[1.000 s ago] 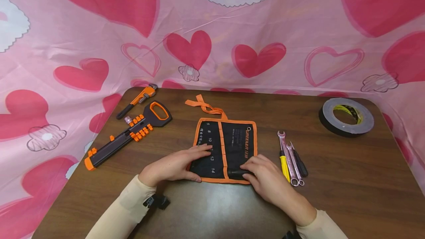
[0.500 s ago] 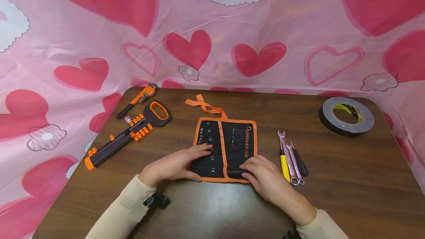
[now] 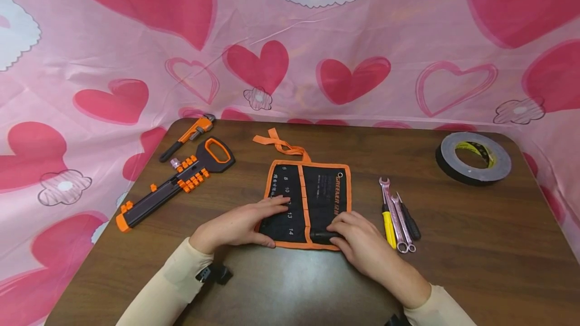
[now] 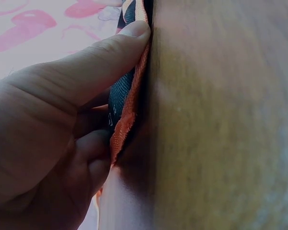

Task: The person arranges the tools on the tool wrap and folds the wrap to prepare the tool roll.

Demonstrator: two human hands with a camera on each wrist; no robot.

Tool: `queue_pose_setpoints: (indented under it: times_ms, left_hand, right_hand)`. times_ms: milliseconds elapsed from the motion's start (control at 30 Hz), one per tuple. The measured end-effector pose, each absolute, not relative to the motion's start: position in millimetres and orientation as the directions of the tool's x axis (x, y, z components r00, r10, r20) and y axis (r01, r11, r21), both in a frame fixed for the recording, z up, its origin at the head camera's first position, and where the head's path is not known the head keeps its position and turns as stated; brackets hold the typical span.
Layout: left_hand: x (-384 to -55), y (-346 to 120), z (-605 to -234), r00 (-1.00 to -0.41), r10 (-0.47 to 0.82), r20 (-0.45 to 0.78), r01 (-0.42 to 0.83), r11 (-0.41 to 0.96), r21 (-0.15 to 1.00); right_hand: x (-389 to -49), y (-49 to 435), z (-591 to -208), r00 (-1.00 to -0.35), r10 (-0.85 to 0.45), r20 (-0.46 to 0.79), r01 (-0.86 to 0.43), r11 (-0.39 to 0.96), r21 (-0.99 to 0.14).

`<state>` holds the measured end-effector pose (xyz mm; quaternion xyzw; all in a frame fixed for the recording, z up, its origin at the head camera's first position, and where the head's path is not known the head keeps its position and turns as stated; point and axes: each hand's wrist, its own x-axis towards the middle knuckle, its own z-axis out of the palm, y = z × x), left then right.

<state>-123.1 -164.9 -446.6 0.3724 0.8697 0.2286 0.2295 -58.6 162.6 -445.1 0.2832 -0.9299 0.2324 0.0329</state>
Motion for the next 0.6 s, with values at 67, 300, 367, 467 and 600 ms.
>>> queue_pose_setpoints:
  times_ms: [67,300,367,467,600]
  left_hand:
    - [-123.0,-164.6,-446.5,-0.62,0.75,-0.231,0.541,0.622,0.566]
    - [-122.4,-164.0,-446.3,-0.624,0.746,-0.233,0.536,0.626,0.567]
    - [-122.2,-163.9,-446.6,-0.623,0.747,-0.232,0.537,0.624,0.568]
    - [-122.3,-164.0,-446.9,-0.622,0.748,-0.231,0.537,0.622,0.57]
    - [-122.5,-164.1,-447.1,-0.622,0.747,-0.234,0.533,0.623,0.573]
  right_hand:
    - [-58.7,162.3,-445.2,-0.842,-0.506,0.187,-0.534,0.737,-0.415]
    - [-59.1,160.6,-443.9,-0.848,-0.503,0.167,-0.524,0.746,-0.411]
    - [-59.3,160.8,-444.0,-0.843,-0.512,0.163,-0.53,0.74,-0.414]
    - [-59.7,161.5,-445.2,-0.834,-0.524,0.172,-0.543,0.724,-0.426]
    - [-58.7,161.5,-446.2,-0.833,-0.516,0.2,-0.548,0.713,-0.438]
